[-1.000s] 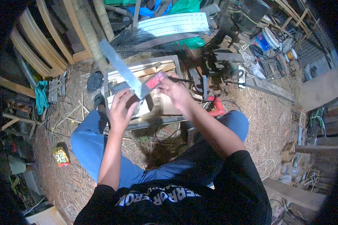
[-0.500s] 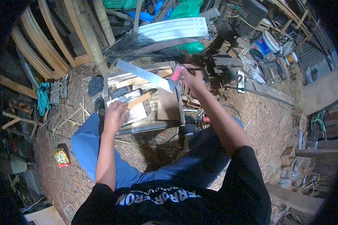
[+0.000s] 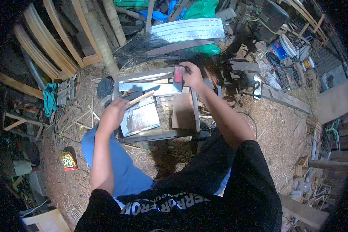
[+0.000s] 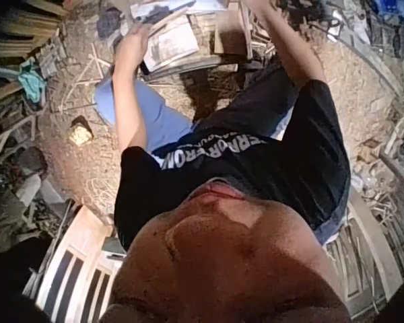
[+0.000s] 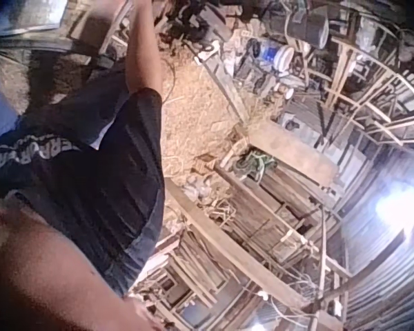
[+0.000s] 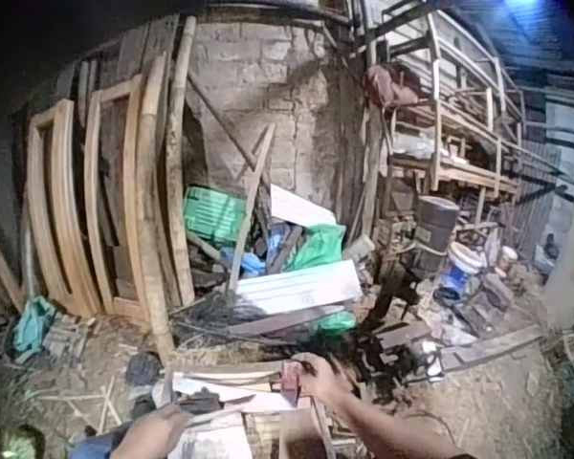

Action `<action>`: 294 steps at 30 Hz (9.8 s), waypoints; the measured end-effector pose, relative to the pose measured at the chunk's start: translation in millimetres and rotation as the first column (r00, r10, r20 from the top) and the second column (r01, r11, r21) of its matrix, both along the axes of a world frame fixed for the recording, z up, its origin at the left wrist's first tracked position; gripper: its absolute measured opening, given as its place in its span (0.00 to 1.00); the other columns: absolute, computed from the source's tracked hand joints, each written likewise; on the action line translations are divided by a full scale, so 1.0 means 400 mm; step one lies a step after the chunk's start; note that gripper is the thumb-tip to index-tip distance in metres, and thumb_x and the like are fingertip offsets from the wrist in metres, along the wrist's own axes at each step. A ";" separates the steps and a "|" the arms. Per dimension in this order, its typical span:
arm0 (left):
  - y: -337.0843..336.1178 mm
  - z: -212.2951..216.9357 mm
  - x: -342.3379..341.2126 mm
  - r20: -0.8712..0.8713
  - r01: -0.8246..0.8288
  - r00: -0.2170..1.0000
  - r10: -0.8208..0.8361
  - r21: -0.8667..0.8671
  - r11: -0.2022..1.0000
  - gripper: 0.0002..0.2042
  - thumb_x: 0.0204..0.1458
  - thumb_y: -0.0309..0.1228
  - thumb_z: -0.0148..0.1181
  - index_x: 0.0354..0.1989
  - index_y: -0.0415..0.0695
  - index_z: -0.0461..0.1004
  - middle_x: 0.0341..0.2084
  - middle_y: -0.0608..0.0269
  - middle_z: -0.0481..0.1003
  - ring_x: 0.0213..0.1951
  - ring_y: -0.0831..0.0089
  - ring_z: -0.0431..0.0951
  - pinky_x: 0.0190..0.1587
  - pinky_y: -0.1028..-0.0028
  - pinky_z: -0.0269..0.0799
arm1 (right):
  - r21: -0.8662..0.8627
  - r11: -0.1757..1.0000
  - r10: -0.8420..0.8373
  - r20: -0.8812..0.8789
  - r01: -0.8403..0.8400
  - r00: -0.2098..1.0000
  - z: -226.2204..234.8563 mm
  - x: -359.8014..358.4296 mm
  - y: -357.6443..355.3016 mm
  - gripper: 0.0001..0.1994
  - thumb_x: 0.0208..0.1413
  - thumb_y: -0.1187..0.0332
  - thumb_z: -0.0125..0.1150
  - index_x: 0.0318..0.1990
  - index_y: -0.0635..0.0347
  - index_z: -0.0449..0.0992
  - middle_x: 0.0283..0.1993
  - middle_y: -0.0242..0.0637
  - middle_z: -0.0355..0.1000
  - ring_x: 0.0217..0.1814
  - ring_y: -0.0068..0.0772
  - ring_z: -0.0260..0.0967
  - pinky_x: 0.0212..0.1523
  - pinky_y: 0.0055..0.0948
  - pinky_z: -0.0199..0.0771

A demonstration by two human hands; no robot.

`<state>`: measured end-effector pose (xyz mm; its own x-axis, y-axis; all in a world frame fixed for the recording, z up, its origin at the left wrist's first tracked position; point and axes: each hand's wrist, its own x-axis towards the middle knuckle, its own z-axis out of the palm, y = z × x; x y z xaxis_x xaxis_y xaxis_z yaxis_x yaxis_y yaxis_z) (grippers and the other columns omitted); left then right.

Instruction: The person marks a wooden frame using a metal square and a pencil, then uses a red power drill to drive screws into the wood. The person is sitting on the ground in a cluttered workshop environment.

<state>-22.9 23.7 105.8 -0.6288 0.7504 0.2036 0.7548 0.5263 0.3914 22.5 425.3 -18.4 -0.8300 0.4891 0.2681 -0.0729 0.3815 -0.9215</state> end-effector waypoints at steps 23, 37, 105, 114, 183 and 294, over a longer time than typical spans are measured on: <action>-0.052 -0.098 0.059 0.173 -0.014 0.985 -0.025 0.222 0.975 0.15 0.55 0.20 0.67 0.51 0.36 0.82 0.41 0.50 0.78 0.38 0.52 0.82 0.44 0.60 0.79 | 0.689 0.665 0.140 0.263 -0.288 0.954 0.080 0.233 -0.275 0.20 0.65 0.72 0.59 0.64 0.63 0.76 0.44 0.56 0.81 0.46 0.63 0.80 0.51 0.56 0.81; -0.052 -0.100 0.101 0.210 0.022 0.972 -0.104 0.361 0.932 0.09 0.58 0.24 0.70 0.45 0.38 0.83 0.41 0.52 0.80 0.42 0.49 0.83 0.45 0.60 0.79 | 0.512 0.859 -0.118 0.137 0.031 0.984 0.202 0.309 -0.161 0.18 0.66 0.72 0.64 0.62 0.59 0.80 0.44 0.50 0.83 0.36 0.46 0.80 0.40 0.38 0.79; 0.235 -0.007 0.265 0.252 0.199 0.945 -0.206 0.052 0.979 0.08 0.63 0.31 0.68 0.46 0.41 0.80 0.41 0.48 0.81 0.40 0.44 0.83 0.43 0.57 0.79 | -0.806 0.533 -0.425 0.006 0.256 0.905 -0.076 0.863 -0.018 0.20 0.61 0.76 0.66 0.59 0.60 0.70 0.31 0.32 0.71 0.22 0.25 0.67 0.20 0.30 0.69; 0.071 -0.189 0.133 -0.111 0.082 0.991 -0.074 0.065 0.995 0.09 0.59 0.29 0.66 0.44 0.42 0.74 0.44 0.52 0.78 0.52 0.47 0.76 0.54 0.50 0.72 | -0.609 0.748 -0.250 0.111 0.265 0.962 0.277 0.848 -0.182 0.18 0.67 0.59 0.71 0.55 0.53 0.69 0.20 0.25 0.62 0.11 0.21 0.58 0.10 0.27 0.54; 0.044 -0.244 0.168 -0.146 -0.067 0.982 0.117 0.306 0.950 0.09 0.57 0.35 0.71 0.42 0.46 0.86 0.39 0.61 0.81 0.43 0.55 0.77 0.46 0.56 0.70 | -0.153 0.936 0.342 0.608 -0.317 0.716 0.754 0.400 -0.428 0.34 0.75 0.57 0.63 0.82 0.43 0.56 0.39 0.33 0.74 0.25 0.16 0.66 0.21 0.22 0.69; 0.046 -0.260 0.166 -0.153 -0.092 0.977 0.151 0.338 0.937 0.12 0.52 0.36 0.73 0.42 0.45 0.87 0.38 0.58 0.79 0.44 0.54 0.77 0.46 0.55 0.70 | 0.127 0.864 0.257 0.720 -0.487 0.644 0.746 0.349 -0.443 0.37 0.69 0.62 0.69 0.81 0.51 0.57 0.42 0.37 0.79 0.35 0.25 0.77 0.34 0.31 0.80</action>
<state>43.4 42.1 1.8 -0.6436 0.5434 0.5390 0.7648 0.4836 0.4256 162.0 248.2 280.1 -0.9309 0.0930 -0.3532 0.3109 0.7095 -0.6324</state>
